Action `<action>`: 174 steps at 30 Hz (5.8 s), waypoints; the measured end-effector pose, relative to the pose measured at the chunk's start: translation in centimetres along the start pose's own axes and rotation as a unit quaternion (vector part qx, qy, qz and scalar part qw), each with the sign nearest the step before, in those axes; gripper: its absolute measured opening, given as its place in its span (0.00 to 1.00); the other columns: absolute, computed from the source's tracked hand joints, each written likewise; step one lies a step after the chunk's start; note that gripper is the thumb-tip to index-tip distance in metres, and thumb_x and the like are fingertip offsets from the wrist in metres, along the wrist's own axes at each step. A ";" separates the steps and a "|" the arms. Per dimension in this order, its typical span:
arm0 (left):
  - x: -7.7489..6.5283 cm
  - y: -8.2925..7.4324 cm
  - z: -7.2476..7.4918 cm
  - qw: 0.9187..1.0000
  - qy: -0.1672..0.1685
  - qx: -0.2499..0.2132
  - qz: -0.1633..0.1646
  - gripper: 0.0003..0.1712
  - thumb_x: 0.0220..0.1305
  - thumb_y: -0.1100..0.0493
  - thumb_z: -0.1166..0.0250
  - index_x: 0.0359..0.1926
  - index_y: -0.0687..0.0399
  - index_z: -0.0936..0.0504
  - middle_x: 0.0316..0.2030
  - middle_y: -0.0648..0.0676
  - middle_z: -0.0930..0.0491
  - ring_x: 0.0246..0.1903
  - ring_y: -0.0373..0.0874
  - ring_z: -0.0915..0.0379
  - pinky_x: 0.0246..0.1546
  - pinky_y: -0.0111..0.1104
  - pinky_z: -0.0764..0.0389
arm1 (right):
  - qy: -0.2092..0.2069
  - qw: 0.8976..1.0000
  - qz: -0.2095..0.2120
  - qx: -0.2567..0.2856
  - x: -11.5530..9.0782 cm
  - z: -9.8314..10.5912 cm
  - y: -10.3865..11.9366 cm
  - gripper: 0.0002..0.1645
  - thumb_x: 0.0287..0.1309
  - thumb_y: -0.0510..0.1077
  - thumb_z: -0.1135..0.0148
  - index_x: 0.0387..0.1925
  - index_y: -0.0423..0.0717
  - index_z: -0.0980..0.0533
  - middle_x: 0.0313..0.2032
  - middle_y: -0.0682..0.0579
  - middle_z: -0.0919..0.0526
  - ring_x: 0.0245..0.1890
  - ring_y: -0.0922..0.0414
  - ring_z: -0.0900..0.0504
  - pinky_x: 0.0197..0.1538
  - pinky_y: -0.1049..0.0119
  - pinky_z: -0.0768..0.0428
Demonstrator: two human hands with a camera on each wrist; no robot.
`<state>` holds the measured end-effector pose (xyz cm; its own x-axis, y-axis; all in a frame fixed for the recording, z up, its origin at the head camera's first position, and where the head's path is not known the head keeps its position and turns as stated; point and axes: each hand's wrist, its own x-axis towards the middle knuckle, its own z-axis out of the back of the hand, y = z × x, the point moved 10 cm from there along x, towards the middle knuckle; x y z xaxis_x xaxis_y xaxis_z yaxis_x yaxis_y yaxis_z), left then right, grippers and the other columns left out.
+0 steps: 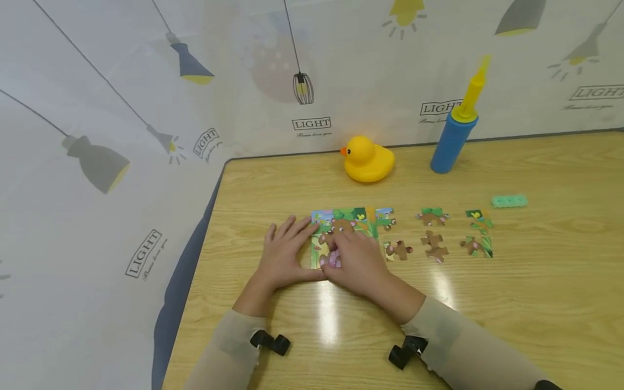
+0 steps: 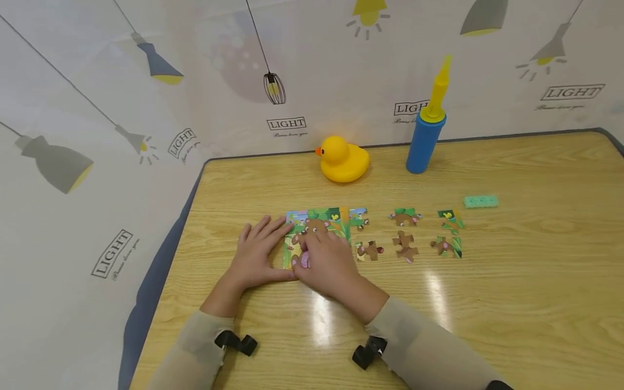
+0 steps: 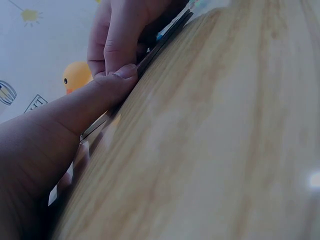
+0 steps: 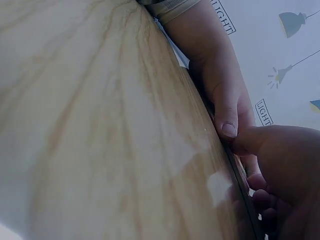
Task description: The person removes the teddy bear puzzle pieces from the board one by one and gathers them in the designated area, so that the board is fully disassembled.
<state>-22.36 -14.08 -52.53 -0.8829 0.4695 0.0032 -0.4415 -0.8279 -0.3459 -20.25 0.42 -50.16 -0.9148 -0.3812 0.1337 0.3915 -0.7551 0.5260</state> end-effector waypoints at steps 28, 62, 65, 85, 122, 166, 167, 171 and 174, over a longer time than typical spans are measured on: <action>0.1 0.0 -0.2 1.000 0.005 0.002 0.001 0.70 0.44 0.15 0.27 0.84 0.33 0.39 0.84 0.40 0.49 0.84 0.53 0.62 0.76 0.66 0.65 | 0.000 0.999 0.016 0.029 0.2 0.3 -0.3 0.16 0.60 0.60 0.26 0.41 0.57 0.19 0.52 0.58 0.22 0.48 0.54 0.18 0.49 0.43 0.23; 0.1 0.1 -0.4 1.000 0.005 0.003 0.000 0.69 0.45 0.14 0.28 0.85 0.32 0.41 0.85 0.40 0.50 0.84 0.53 0.63 0.77 0.66 0.65 | -0.100 0.973 0.164 0.126 -1.6 2.3 1.8 0.21 0.58 0.36 0.22 0.54 0.43 0.13 0.44 0.52 0.09 0.37 0.57 0.19 0.44 0.55 0.24; 0.1 0.1 -0.3 1.000 0.005 0.002 0.000 0.69 0.45 0.15 0.28 0.85 0.32 0.40 0.84 0.41 0.50 0.84 0.53 0.62 0.77 0.66 0.65 | -0.116 0.969 0.183 0.122 -1.9 2.5 2.0 0.25 0.55 0.35 0.20 0.56 0.42 0.13 0.44 0.52 0.09 0.37 0.56 0.19 0.44 0.55 0.24; 0.2 0.0 -0.4 1.000 0.008 0.002 0.001 0.71 0.44 0.15 0.27 0.85 0.32 0.41 0.84 0.41 0.50 0.84 0.53 0.63 0.77 0.65 0.66 | -0.134 0.955 0.201 0.171 -3.9 4.0 0.6 0.31 0.54 0.32 0.20 0.61 0.38 0.15 0.46 0.51 0.09 0.43 0.57 0.16 0.51 0.61 0.18; 0.0 -0.1 -0.1 1.000 0.003 -0.002 -0.003 0.71 0.43 0.16 0.26 0.85 0.34 0.40 0.84 0.42 0.49 0.84 0.54 0.62 0.76 0.66 0.65 | -0.174 0.973 0.101 0.112 -8.9 8.6 -7.7 0.29 0.47 0.35 0.16 0.55 0.41 0.13 0.45 0.52 0.10 0.46 0.55 0.16 0.53 0.70 0.24; 0.0 0.2 -0.6 1.000 0.010 -0.001 0.001 0.70 0.44 0.17 0.26 0.85 0.32 0.41 0.85 0.40 0.51 0.84 0.52 0.64 0.77 0.66 0.66 | -0.131 0.985 0.083 0.069 -13.0 10.1 -10.5 0.28 0.40 0.40 0.11 0.48 0.49 0.11 0.45 0.59 0.10 0.43 0.58 0.18 0.51 0.68 0.26; 0.0 0.2 -0.6 1.000 0.009 -0.001 0.000 0.70 0.44 0.17 0.26 0.85 0.32 0.41 0.85 0.40 0.51 0.84 0.52 0.64 0.77 0.66 0.66 | -0.127 0.986 0.086 0.069 -13.0 10.0 -10.4 0.28 0.40 0.40 0.11 0.48 0.50 0.11 0.44 0.60 0.10 0.43 0.58 0.18 0.51 0.67 0.26; 0.1 0.1 -0.5 1.000 0.005 -0.001 -0.003 0.71 0.43 0.17 0.25 0.85 0.33 0.41 0.85 0.41 0.51 0.84 0.53 0.63 0.77 0.66 0.66 | -0.111 0.987 0.092 0.065 -13.0 9.8 -10.3 0.28 0.40 0.42 0.11 0.48 0.53 0.11 0.44 0.62 0.11 0.45 0.59 0.20 0.50 0.64 0.27; 0.1 0.0 -0.3 1.000 0.003 -0.002 -0.005 0.71 0.43 0.17 0.25 0.85 0.33 0.41 0.85 0.41 0.50 0.84 0.53 0.63 0.76 0.67 0.65 | -0.102 0.989 0.091 0.057 -13.0 9.6 -10.2 0.29 0.39 0.45 0.11 0.48 0.56 0.11 0.45 0.63 0.13 0.45 0.59 0.22 0.50 0.62 0.28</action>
<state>-22.35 -13.96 -52.86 -0.8774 0.4797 0.0000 -0.4496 -0.8223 -0.3488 -13.29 18.22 -49.18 -0.8357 -0.3807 0.3959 0.5486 -0.6148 0.5667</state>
